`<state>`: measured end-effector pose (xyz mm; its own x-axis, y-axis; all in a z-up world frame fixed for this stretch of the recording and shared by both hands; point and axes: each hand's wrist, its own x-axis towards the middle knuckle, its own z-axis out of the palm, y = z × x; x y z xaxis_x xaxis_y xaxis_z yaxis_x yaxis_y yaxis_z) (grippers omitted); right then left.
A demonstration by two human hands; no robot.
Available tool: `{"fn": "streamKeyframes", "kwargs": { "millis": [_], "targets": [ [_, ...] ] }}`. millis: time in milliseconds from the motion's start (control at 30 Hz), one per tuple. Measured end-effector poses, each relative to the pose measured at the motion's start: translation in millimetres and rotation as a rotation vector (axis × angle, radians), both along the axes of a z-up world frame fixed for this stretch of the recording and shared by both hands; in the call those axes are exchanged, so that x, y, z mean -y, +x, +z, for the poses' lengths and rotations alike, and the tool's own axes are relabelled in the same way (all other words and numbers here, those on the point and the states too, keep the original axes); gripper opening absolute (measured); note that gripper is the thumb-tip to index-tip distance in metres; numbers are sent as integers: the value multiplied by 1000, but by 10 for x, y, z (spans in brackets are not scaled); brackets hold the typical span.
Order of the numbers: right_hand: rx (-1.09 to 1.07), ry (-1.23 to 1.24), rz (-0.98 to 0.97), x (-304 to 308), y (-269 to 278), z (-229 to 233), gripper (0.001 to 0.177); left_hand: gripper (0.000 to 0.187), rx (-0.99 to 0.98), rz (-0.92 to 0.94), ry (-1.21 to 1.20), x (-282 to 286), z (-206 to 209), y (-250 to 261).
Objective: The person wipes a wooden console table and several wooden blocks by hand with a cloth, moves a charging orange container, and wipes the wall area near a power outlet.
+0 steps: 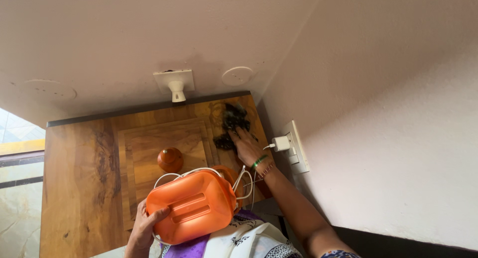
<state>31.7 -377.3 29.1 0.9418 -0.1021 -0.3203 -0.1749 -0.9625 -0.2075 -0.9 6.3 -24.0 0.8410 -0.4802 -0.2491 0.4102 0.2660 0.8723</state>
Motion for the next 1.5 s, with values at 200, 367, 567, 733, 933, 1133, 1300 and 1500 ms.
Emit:
{"fn": "streamKeyframes", "kwargs": {
  "millis": [200,367,567,733,933,1133,1300,1500],
  "targets": [
    [40,71,-148,206,305,-225,91,49,-26,-38,-13,3,109,22],
    [279,-201,-39,564,1035,-499,76,50,-53,-2,-1,5,40,17],
    [368,-60,-3,593,1049,-646,68,47,-10,22,-30,17,-3,-3],
    [237,-17,38,199,330,-347,73,46,2,22,-39,26,44,-12],
    [65,357,139,337,-226,59,37,47,-32,37,-21,54,126,-13],
    [498,858,4,649,-704,437,45,47,-28,43,-24,63,119,-15],
    [909,1218,-317,667,-854,1024,53,48,-27,43,-24,61,112,-37],
    [919,1689,-421,727,-555,937,36,49,14,54,-11,59,105,-75]
  ]
}}
